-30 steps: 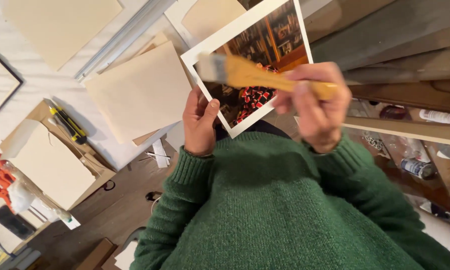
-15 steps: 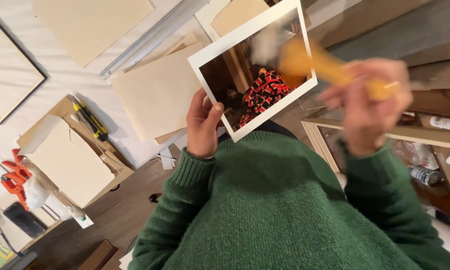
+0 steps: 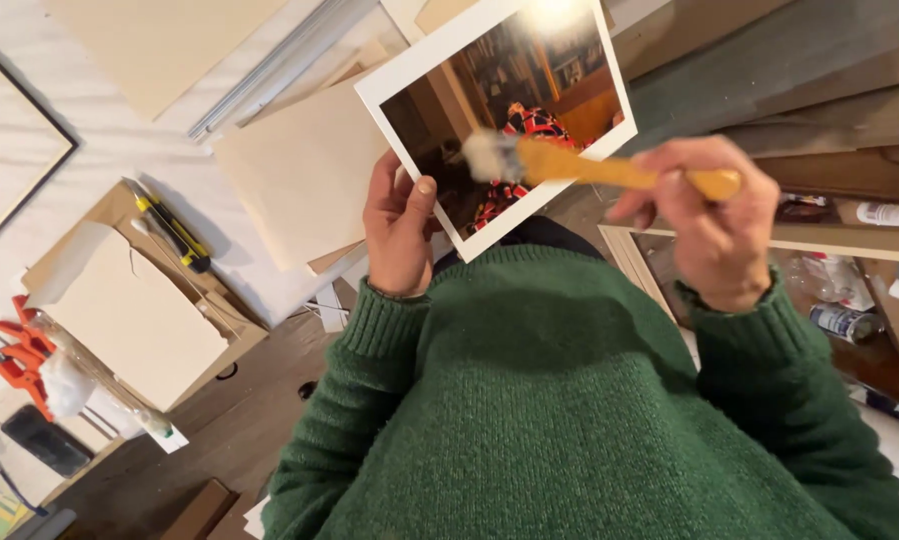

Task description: Cleaning several photographic prints with a brush and organizing them on a mounting board in a workshop environment.

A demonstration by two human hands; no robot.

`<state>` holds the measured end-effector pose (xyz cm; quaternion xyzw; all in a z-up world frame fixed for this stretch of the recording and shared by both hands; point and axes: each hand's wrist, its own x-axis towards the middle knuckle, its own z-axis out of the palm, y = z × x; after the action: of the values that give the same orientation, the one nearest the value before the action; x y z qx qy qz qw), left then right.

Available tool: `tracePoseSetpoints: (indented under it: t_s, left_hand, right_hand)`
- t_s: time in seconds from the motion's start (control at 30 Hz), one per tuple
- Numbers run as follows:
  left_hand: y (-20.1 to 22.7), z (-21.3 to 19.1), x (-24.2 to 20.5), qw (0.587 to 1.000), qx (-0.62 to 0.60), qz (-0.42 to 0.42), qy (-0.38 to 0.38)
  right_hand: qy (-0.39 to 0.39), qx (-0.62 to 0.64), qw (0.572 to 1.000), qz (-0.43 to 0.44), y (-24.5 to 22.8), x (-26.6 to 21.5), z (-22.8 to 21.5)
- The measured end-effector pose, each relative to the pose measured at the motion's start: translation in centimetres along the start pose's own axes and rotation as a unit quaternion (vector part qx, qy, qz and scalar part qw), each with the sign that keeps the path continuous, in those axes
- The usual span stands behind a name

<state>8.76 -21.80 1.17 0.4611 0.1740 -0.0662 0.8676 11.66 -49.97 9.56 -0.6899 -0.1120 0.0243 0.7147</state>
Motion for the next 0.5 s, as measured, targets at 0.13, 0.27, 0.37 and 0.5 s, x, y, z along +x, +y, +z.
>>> tracePoseSetpoints:
  t_s: [0.13,0.27,0.37,0.5]
  left_hand:
    - [-0.7,0.1,-0.1,0.999,0.027,0.045,0.004]
    - [-1.0,1.4,0.2,0.999,0.006,0.049,0.016]
    - [-1.1,2.1,-0.2,0.999,0.014,0.033,0.024]
    - [-1.1,2.6,-0.6,0.998,0.024,0.050,0.033]
  right_hand:
    - [0.194,-0.169,0.966,0.013,1.4,-0.9,-4.6]
    - [0.149,-0.121,0.981,-0.004,0.3,-1.6,-3.5]
    - [0.020,-0.075,0.997,-0.003,0.9,-2.7,-3.8]
    - [0.196,-0.125,0.969,0.084,-0.6,-1.2,-6.4]
